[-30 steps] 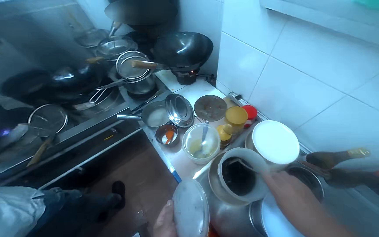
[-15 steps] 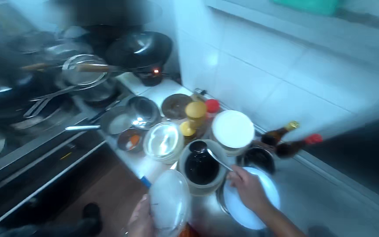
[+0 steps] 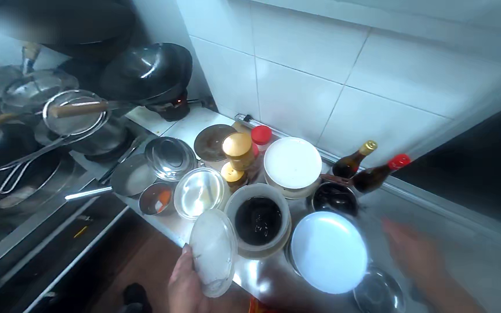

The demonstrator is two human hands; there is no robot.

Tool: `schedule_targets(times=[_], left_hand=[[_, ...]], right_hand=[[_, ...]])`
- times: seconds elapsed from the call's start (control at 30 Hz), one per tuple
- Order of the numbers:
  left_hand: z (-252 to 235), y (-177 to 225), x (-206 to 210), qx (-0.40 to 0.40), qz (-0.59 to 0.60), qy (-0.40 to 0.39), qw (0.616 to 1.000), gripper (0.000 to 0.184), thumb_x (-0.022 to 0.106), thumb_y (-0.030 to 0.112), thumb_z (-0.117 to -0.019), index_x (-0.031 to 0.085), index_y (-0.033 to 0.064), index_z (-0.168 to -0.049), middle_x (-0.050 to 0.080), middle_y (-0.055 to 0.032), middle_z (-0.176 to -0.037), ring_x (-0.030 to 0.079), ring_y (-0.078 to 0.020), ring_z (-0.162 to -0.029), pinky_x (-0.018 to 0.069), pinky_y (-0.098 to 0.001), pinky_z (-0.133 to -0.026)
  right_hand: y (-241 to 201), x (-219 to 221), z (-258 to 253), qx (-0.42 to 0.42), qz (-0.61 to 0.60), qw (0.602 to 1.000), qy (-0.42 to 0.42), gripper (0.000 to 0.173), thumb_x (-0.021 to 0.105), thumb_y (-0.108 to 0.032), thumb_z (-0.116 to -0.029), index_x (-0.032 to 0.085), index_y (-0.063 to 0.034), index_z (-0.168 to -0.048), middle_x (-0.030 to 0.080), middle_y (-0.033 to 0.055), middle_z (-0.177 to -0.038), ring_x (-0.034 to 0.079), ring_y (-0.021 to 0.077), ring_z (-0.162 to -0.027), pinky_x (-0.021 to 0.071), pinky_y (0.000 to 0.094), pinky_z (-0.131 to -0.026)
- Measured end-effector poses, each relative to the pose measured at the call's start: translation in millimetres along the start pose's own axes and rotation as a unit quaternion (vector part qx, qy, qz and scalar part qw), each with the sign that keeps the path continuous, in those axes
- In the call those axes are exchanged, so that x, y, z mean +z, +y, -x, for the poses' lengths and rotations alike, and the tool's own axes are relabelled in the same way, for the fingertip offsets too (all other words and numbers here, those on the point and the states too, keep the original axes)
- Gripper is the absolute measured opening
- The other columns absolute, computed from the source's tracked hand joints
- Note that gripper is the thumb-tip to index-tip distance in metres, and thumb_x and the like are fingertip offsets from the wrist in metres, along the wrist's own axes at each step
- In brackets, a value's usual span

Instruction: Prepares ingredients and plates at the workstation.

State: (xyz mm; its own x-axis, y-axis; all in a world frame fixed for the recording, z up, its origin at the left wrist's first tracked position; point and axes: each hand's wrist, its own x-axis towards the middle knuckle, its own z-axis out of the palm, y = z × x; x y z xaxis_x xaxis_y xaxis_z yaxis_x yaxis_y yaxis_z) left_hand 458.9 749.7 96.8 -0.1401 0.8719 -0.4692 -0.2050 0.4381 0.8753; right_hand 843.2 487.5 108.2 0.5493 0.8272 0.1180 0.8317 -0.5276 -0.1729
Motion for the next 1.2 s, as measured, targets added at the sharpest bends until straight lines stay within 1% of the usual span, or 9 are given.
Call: schedule_targets(times=[0.07,0.13,0.33,0.47,0.63,0.8,0.97,1.1,1.2], left_hand=[[1.6,-0.2,-2.5,-0.006,-0.011,0.008,1.0,0.035,0.045,0.033,-0.1109,0.061,0.0053,-0.126,0.071,-0.0065,-0.097,0.072,-0.0139,-0.083,0.0632,-0.0358,-0.072],[0.0,1.2,-6.1,-0.001,-0.024,0.002,1.0,0.033,0.04,0.03,-0.1121,0.059,0.0061,-0.126,0.07,-0.0016,-0.095,0.07,-0.0081,-0.082,0.0618,-0.0303,-0.073],[-9.1,-2.5,-10.8,0.014,-0.018,-0.073,0.997,0.029,0.039,0.03,-0.1119,0.061,0.0118,-0.118,0.071,0.0039,-0.098,0.07,-0.0041,-0.093,0.0605,-0.0266,-0.083],[-8.6,6.4,6.2,0.01,-0.045,-0.038,0.998,0.03,0.041,0.031,-0.1114,0.06,0.0103,-0.119,0.07,0.0013,-0.101,0.069,-0.0063,-0.095,0.0596,-0.029,-0.085],[-7.2,12.1,38.9,0.032,-0.066,-0.021,0.997,0.032,0.042,0.029,-0.1112,0.06,0.0047,-0.123,0.07,-0.0034,-0.095,0.071,-0.0108,-0.084,0.0621,-0.0329,-0.075],[-10.3,18.9,78.2,0.052,-0.109,0.007,0.993,0.029,0.052,0.026,-0.1085,0.068,0.0032,-0.118,0.069,-0.0065,-0.082,0.066,-0.0129,-0.066,0.0586,-0.0306,-0.058],[-19.0,18.6,89.0,0.098,-0.188,0.007,0.977,0.029,0.056,0.027,-0.1071,0.07,0.0027,-0.114,0.068,-0.0028,-0.082,0.062,-0.0085,-0.064,0.0535,-0.0262,-0.057],[-23.4,9.7,96.3,0.137,-0.241,-0.011,0.961,0.031,0.056,0.028,-0.1069,0.071,0.002,-0.117,0.072,-0.0057,-0.1,0.069,-0.0099,-0.085,0.0599,-0.0292,-0.076],[-22.9,6.6,102.5,0.178,-0.281,-0.04,0.942,0.031,0.056,0.026,-0.1066,0.072,0.0025,-0.119,0.07,-0.0093,-0.112,0.069,-0.0135,-0.099,0.0587,-0.0314,-0.087]], right_hand=[[-13.6,6.0,-12.4,-0.004,0.017,0.999,-0.028,0.027,0.059,-0.014,-0.1007,0.072,-0.0056,-0.123,0.07,0.0169,-0.124,0.064,0.0393,-0.12,0.0521,0.0586,-0.098],[-38.8,10.2,-29.4,-0.025,0.01,0.999,-0.027,0.026,0.059,-0.02,-0.101,0.073,-0.0095,-0.12,0.066,0.0142,-0.132,0.057,0.037,-0.13,0.0472,0.0578,-0.106],[-128.9,48.4,-109.3,-0.192,-0.132,0.959,-0.163,0.022,0.062,-0.009,-0.0981,0.072,-0.0134,-0.117,0.068,0.0074,-0.118,0.062,0.0279,-0.118,0.0539,0.0483,-0.099],[-169.4,75.9,-153.3,-0.165,-0.118,0.934,-0.294,0.036,0.061,-0.007,-0.0984,0.066,-0.0133,-0.133,0.066,0.0181,-0.12,0.064,0.0377,-0.113,0.0547,0.0568,-0.093],[-184.8,90.7,-169.4,-0.135,-0.091,0.924,-0.346,0.028,0.065,-0.007,-0.0951,0.069,-0.0096,-0.123,0.069,0.0207,-0.113,0.067,0.0425,-0.105,0.0542,0.0635,-0.088],[-191.1,106.8,-170.8,-0.123,-0.037,0.943,-0.306,0.019,0.063,-0.012,-0.096,0.069,-0.0083,-0.114,0.07,0.0186,-0.103,0.07,0.0397,-0.096,0.0574,0.0592,-0.079],[-179.7,71.1,-151.4,-0.03,-0.12,0.952,-0.279,0.026,0.053,-0.025,-0.1017,0.066,-0.0053,-0.113,0.071,0.0169,-0.097,0.071,0.0359,-0.094,0.0561,0.0559,-0.082],[-146.4,54.5,-104.7,-0.022,-0.139,0.99,-0.023,0.015,0.06,-0.021,-0.0939,0.07,-0.0091,-0.093,0.068,0.0064,-0.081,0.07,0.0215,-0.071,0.0595,0.0416,-0.061],[-109.4,19.1,-71.9,0.021,-0.105,0.993,0.051,0.015,0.068,-0.016,-0.0906,0.073,-0.0033,-0.097,0.072,0.0122,-0.089,0.072,0.0275,-0.076,0.0613,0.0473,-0.064]])
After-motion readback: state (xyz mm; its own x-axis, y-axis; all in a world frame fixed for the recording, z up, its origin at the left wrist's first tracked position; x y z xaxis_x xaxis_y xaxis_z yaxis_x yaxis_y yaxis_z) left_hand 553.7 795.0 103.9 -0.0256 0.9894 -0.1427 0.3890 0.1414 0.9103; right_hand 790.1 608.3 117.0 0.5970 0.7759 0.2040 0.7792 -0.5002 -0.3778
